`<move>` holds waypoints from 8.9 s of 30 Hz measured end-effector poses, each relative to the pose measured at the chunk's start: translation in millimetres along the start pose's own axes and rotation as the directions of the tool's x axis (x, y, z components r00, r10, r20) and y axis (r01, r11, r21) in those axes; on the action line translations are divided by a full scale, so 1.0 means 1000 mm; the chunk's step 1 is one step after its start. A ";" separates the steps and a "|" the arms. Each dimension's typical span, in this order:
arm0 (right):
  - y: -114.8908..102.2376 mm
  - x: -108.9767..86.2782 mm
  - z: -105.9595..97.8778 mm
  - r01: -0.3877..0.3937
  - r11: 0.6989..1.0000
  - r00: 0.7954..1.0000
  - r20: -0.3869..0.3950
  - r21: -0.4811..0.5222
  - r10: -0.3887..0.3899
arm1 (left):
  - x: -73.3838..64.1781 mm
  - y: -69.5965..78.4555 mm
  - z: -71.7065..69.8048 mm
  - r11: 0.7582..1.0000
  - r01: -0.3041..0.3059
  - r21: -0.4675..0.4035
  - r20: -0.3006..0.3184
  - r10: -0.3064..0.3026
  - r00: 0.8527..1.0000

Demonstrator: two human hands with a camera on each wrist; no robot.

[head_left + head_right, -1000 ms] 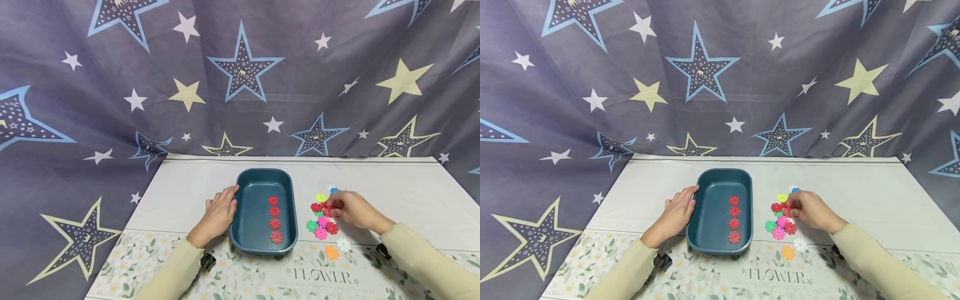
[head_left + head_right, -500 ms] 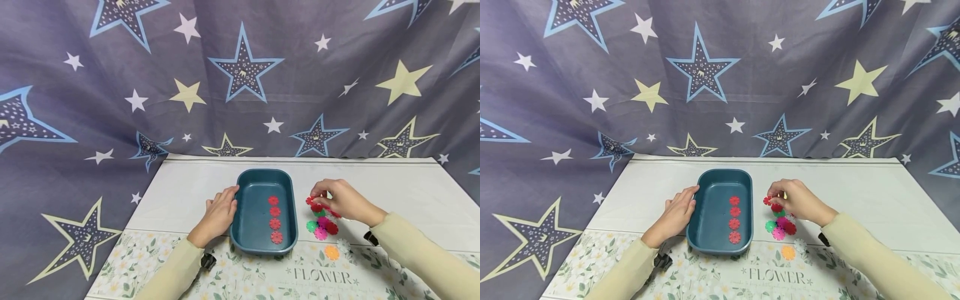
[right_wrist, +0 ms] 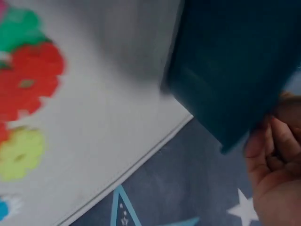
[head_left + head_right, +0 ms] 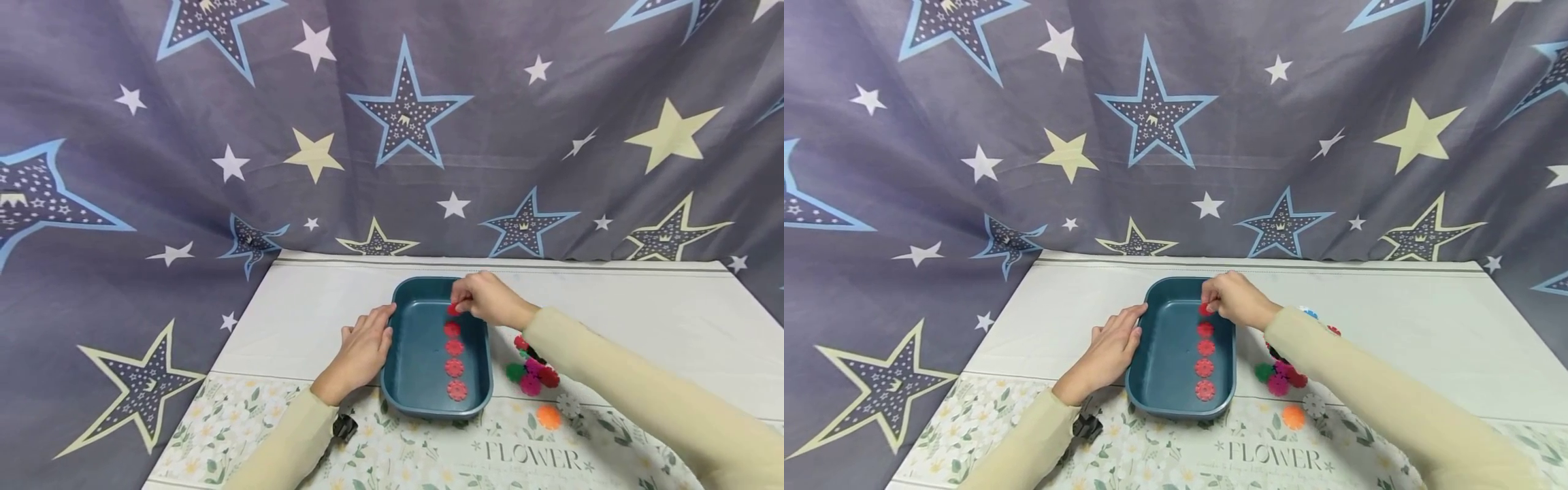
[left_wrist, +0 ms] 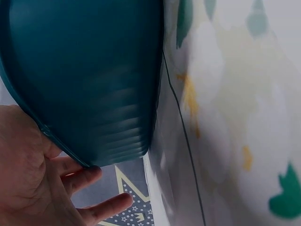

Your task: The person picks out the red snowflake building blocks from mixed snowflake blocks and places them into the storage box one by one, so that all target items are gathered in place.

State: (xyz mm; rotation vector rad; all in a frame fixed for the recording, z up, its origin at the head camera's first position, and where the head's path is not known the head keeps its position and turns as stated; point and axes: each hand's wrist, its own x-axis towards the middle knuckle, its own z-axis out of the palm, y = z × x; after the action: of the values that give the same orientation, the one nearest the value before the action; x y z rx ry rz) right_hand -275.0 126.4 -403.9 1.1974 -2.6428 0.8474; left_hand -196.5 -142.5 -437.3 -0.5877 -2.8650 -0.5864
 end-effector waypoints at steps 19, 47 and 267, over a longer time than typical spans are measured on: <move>-0.002 0.024 0.039 -0.141 0.914 0.990 -0.027 -0.380 0.141 | 0.000 0.002 -0.002 1.000 0.006 0.017 0.015 -0.007 1.000; 0.001 -0.148 -0.030 -0.269 0.955 0.951 0.121 -0.123 0.284 | 0.002 0.000 0.002 1.000 -0.003 0.003 -0.011 0.003 1.000; -0.039 0.015 0.055 -0.014 0.998 0.961 0.274 -0.059 0.030 | 0.000 0.000 0.002 1.000 0.027 0.001 0.002 -0.027 1.000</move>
State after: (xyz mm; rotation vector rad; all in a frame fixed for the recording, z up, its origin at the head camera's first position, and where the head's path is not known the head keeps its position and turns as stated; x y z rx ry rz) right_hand -250.3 66.5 -427.7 1.3627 -2.8789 0.6452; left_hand -196.7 -141.8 -438.7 -0.5502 -2.8788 -0.5889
